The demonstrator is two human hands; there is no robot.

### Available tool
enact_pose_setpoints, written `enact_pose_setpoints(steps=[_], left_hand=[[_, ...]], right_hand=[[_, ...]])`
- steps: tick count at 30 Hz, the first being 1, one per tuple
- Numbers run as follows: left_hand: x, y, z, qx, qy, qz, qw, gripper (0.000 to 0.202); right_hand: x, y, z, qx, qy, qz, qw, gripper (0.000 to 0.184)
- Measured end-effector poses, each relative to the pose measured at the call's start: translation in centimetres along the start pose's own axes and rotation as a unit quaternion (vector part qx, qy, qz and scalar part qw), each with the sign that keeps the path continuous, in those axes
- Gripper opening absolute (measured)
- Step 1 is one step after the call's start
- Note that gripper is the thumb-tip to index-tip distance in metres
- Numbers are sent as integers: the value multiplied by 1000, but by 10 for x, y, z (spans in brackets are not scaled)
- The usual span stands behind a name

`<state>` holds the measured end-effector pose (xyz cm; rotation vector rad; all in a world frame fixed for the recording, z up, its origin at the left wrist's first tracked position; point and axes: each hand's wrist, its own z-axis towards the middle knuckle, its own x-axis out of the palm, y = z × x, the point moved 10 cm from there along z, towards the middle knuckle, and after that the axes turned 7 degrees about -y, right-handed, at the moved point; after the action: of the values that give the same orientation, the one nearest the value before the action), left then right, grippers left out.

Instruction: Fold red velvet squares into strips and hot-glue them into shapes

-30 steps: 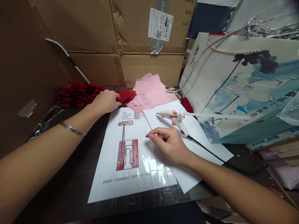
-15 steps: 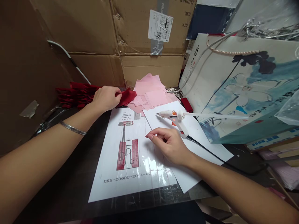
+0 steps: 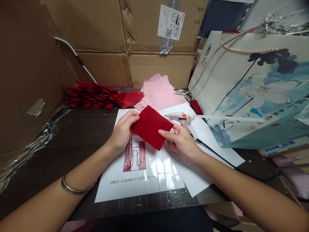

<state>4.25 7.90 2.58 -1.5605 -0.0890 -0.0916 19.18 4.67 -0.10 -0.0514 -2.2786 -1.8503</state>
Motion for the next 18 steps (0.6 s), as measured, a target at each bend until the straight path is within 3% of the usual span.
enact_pose_setpoints(steps=[4,9,14,18], left_hand=[[5,18,1,-35,57,-8,998,13],[15,21,-6,-33,115,10,993,23],[8,20,-7,-32,62,-19,997,27],[-2,18,-5,-23,-3,-49,999,31]], right_hand=[[-12,7,4,-24,-58,-17,998,17],[-16,14,4,-35,-64,-17,997,17],[-19,14,6,-52,-62,-26,996,26],[4,8,1,-61,63,-68,994,23]])
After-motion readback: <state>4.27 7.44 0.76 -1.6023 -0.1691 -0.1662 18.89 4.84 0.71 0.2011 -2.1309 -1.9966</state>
